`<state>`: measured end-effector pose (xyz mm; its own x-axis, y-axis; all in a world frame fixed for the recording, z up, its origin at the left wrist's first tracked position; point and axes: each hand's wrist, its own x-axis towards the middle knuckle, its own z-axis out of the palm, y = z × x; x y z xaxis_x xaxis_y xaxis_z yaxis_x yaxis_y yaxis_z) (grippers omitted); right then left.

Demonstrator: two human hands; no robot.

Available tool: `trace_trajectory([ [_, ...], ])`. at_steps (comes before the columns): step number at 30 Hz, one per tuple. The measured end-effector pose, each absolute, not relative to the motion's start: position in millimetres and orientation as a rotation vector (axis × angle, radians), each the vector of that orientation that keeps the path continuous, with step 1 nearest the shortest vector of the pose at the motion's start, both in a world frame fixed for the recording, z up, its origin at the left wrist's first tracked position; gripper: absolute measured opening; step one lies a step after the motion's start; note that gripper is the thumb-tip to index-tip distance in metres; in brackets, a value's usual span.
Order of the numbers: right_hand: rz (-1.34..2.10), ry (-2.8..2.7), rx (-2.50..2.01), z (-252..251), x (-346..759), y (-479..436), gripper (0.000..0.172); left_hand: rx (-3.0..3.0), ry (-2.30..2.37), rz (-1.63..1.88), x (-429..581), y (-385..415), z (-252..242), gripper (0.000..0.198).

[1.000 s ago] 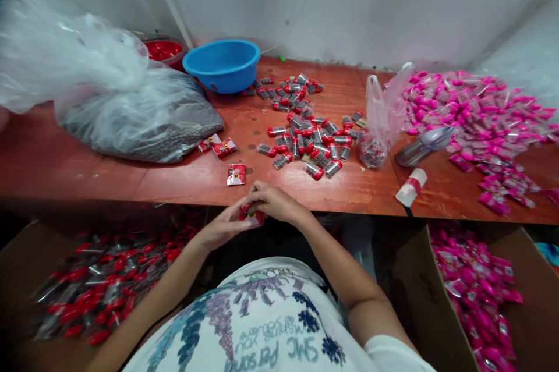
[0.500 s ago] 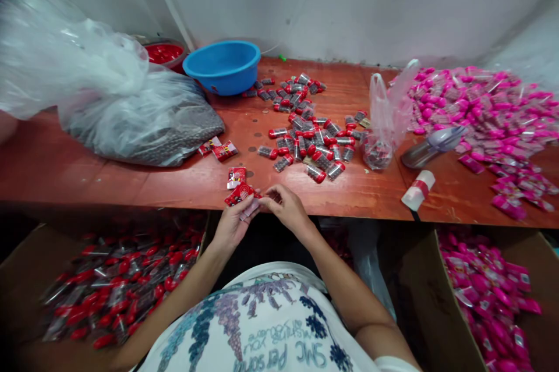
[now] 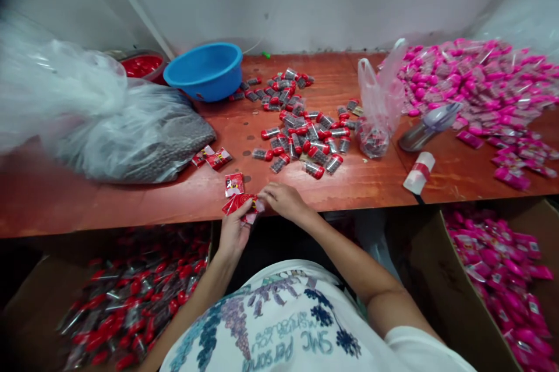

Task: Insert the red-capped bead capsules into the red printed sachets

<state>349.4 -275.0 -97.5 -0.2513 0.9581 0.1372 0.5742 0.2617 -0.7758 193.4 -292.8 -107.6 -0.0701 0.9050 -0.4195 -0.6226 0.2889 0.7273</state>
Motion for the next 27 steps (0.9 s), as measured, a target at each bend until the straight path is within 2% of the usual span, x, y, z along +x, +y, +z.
trace_trajectory([
  [3,0.649,-1.800,-1.642,-102,360,-251,0.028,0.251,1.080,1.334,191,-289,-108,0.024],
  [7,0.368,-1.735,-2.044,-109,363,-224,0.045,0.167,1.108,1.323,189,-285,-104,0.019],
  [9,0.291,-1.799,-2.055,-113,357,-221,0.043,0.119,1.092,1.296,188,-282,-102,0.011],
  [11,0.286,-1.884,-1.972,-118,350,-226,0.032,0.063,1.072,1.260,187,-279,-100,0.006],
  [14,0.457,-1.911,-1.775,-124,341,-245,0.027,0.011,1.088,1.199,183,-275,-98,0.006],
  [17,0.751,-1.652,-1.537,-124,337,-269,0.046,0.022,1.118,1.193,180,-271,-97,0.004],
  [19,0.927,-1.424,-1.394,-117,334,-285,0.051,0.048,1.129,1.207,179,-270,-97,0.003],
  [23,1.090,-1.252,-1.236,-100,326,-307,0.045,0.105,1.130,1.236,185,-269,-98,0.006],
  [27,1.176,-1.130,-1.217,-100,323,-310,0.045,0.146,1.068,1.307,195,-275,-98,0.010],
])
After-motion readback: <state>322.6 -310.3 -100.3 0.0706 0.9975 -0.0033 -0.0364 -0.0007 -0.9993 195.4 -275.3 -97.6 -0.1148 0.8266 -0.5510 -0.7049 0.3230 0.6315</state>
